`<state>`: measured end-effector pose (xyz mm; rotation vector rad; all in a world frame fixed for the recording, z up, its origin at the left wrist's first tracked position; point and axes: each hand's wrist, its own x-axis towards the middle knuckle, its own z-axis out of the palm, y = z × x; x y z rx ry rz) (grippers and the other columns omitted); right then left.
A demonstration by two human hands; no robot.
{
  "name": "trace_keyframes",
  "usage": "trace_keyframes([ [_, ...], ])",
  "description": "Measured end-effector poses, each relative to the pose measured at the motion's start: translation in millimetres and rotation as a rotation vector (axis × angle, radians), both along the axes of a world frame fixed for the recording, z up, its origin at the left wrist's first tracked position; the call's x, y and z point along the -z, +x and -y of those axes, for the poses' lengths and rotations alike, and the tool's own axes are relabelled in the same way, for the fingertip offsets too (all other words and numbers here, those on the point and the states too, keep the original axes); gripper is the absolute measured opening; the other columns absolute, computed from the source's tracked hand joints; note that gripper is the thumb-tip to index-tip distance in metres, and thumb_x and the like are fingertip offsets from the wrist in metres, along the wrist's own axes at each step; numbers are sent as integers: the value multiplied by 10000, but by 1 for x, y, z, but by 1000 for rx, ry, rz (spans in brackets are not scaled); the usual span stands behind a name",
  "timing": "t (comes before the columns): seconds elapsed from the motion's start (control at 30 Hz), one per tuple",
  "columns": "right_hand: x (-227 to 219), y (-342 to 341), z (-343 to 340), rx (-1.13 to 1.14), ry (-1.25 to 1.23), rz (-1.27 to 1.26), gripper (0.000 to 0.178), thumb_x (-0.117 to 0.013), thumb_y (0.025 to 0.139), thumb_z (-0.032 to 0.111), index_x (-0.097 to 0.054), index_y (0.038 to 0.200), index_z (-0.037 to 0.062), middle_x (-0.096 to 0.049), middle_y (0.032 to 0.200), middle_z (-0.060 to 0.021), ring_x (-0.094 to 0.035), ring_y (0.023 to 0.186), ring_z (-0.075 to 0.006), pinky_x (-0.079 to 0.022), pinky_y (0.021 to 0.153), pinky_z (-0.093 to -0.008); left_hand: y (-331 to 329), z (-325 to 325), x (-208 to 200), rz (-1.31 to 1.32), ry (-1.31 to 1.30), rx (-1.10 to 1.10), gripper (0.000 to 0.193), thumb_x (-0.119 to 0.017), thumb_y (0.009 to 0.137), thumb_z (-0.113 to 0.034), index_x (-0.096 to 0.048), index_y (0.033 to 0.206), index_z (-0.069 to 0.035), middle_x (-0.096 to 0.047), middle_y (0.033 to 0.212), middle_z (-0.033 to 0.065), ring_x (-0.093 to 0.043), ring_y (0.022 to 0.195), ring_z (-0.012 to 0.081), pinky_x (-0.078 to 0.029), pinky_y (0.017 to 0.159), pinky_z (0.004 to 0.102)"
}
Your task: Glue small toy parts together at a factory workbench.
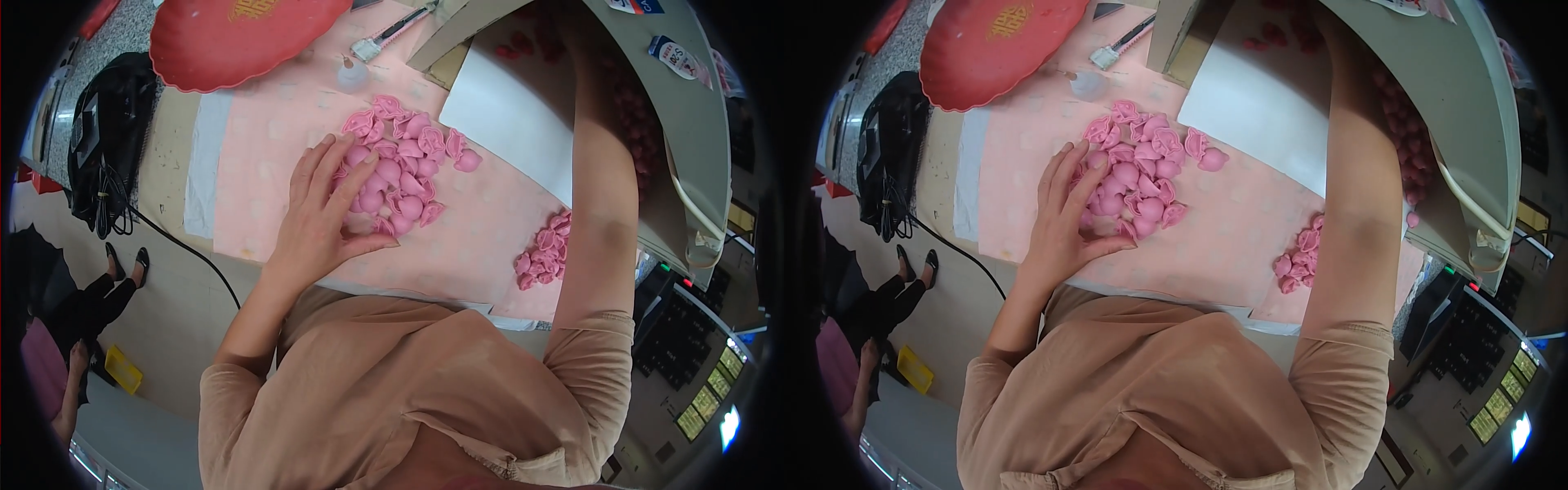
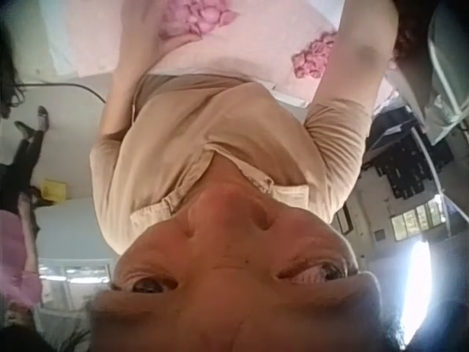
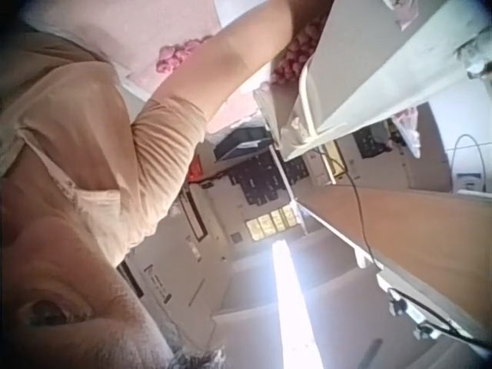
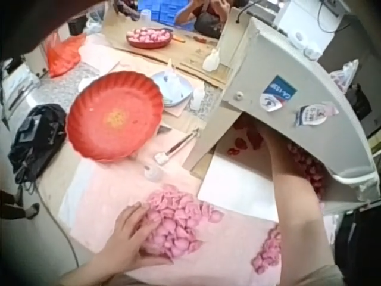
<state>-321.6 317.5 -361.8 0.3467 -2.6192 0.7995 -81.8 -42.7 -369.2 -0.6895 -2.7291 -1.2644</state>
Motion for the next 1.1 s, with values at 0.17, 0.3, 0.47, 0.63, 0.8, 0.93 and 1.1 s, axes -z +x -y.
trace_keyframes([
  [0.17,-16,7,-11,-4,-12,-39,325,-565,957,243,-619,1197,30,-669,1104,-32,-601,1068,-125,-428,949,-279,-1,-1,-2,-3,52,-7,929,-857,605,-383,-450,1398,-122,-360,1454,177,-352,1313,420,-323,1075,533],
  [0.3,-49,82,41,68,-289,494,290,-584,950,207,-622,1183,40,-650,1114,-46,-580,1068,-143,-424,941,-287,0,0,-1,-2,79,-22,925,-851,623,-392,-438,1406,-122,-359,1451,185,-346,1316,424,-312,1081,538],
  [0.47,-45,163,67,-401,-187,499,211,-670,884,127,-680,1082,55,-650,1110,-57,-579,1050,-154,-428,946,-297,-1,0,0,-24,59,-14,931,-842,633,-417,-426,1410,-117,-350,1458,181,-335,1326,424,-288,1092,549],
  [0.63,-19,62,54,-58,-286,258,226,-550,960,184,-660,1063,15,-674,1041,-94,-626,1022,-201,-462,882,-295,-2,-2,1,-15,70,-4,944,-858,619,-380,-421,1414,-117,-330,1473,181,-338,1327,418,-311,1082,534],
  [0.8,-44,7,89,104,427,-245,286,-576,906,293,-648,1080,78,-666,1034,-146,-629,969,-327,-474,873,-428,2,-2,2,19,90,-39,944,-869,615,-328,-420,1418,-119,-324,1475,185,-354,1319,415,-341,1067,518],
  [0.93,-34,8,73,110,393,-297,291,-583,908,295,-647,1059,54,-668,997,-158,-643,926,-316,-492,844,-418,1,1,4,49,138,-51,898,-862,639,-293,-434,1408,-115,-328,1470,189,-360,1315,416,-349,1060,509],
  [1.1,-29,12,32,116,320,-128,288,-605,908,306,-664,1031,52,-681,896,-148,-665,814,-295,-523,747,-395,2,2,-15,-19,70,18,756,-817,699,-200,-479,1367,-94,-382,1427,197,-398,1286,412,-356,1045,513],
])
